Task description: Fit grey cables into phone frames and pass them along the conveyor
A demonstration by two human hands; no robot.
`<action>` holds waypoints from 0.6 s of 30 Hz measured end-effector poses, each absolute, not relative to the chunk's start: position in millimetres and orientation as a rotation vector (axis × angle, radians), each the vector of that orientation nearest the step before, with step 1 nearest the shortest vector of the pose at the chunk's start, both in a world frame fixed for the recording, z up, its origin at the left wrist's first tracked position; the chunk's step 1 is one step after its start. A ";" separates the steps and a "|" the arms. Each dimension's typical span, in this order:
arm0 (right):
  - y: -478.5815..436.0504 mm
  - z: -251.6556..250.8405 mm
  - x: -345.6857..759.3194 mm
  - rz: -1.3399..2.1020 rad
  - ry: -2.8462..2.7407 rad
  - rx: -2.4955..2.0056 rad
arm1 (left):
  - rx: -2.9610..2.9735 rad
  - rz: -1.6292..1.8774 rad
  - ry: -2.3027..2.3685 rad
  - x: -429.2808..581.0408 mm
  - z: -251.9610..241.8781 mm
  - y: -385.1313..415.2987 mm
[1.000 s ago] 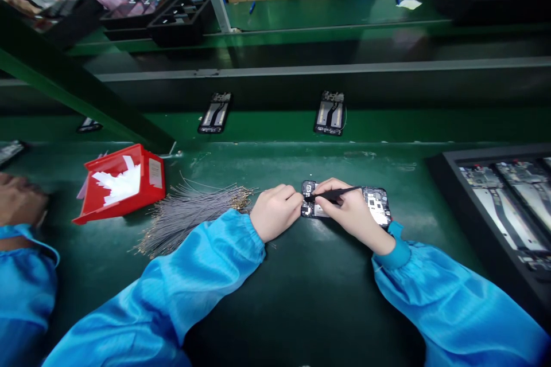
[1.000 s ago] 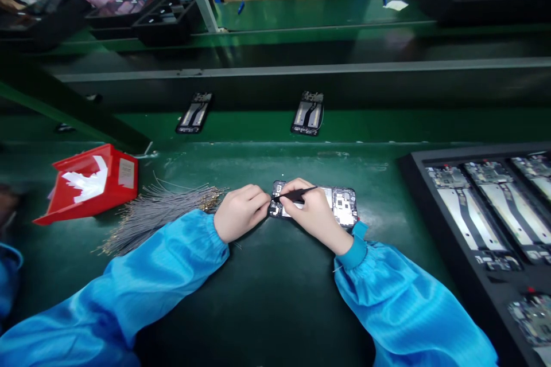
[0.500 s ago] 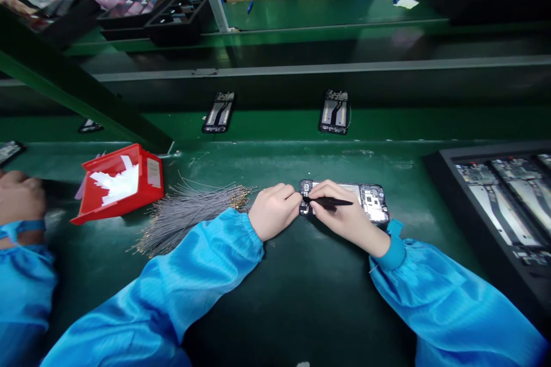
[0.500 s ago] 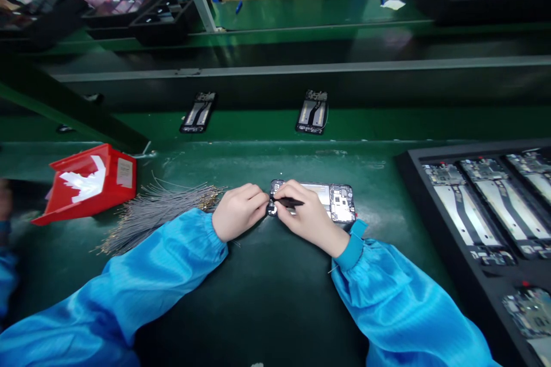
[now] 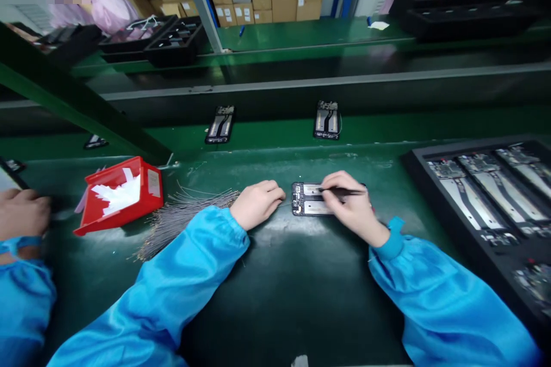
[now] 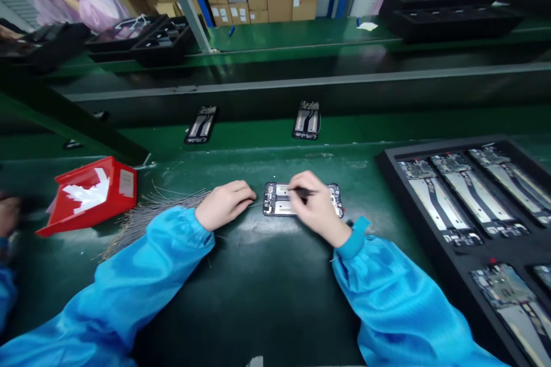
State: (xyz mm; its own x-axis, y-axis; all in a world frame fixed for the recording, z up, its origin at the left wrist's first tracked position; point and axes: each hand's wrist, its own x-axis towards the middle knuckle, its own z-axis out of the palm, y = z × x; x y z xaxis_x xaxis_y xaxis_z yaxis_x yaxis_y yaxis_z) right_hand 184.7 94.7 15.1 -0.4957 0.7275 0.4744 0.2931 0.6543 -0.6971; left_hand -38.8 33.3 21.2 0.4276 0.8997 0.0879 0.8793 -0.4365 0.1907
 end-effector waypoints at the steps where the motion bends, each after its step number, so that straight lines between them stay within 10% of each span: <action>1: 100.0 14.0 197.4 0.601 -2.013 -0.901 | 2.601 0.241 1.537 -41.0 23.8 33.1; 18: 68.9 11.4 226.7 1.063 -1.962 -0.896 | 2.883 0.193 1.129 11.7 22.0 27.3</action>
State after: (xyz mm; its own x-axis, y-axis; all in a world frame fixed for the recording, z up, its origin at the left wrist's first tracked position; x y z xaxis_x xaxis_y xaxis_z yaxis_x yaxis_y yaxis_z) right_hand 226.7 68.9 11.4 -0.4988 0.8262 0.2620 0.2319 0.4185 -0.8781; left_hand 11.7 27.3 22.0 0.7274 0.6786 0.1015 0.6737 -0.7344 0.0819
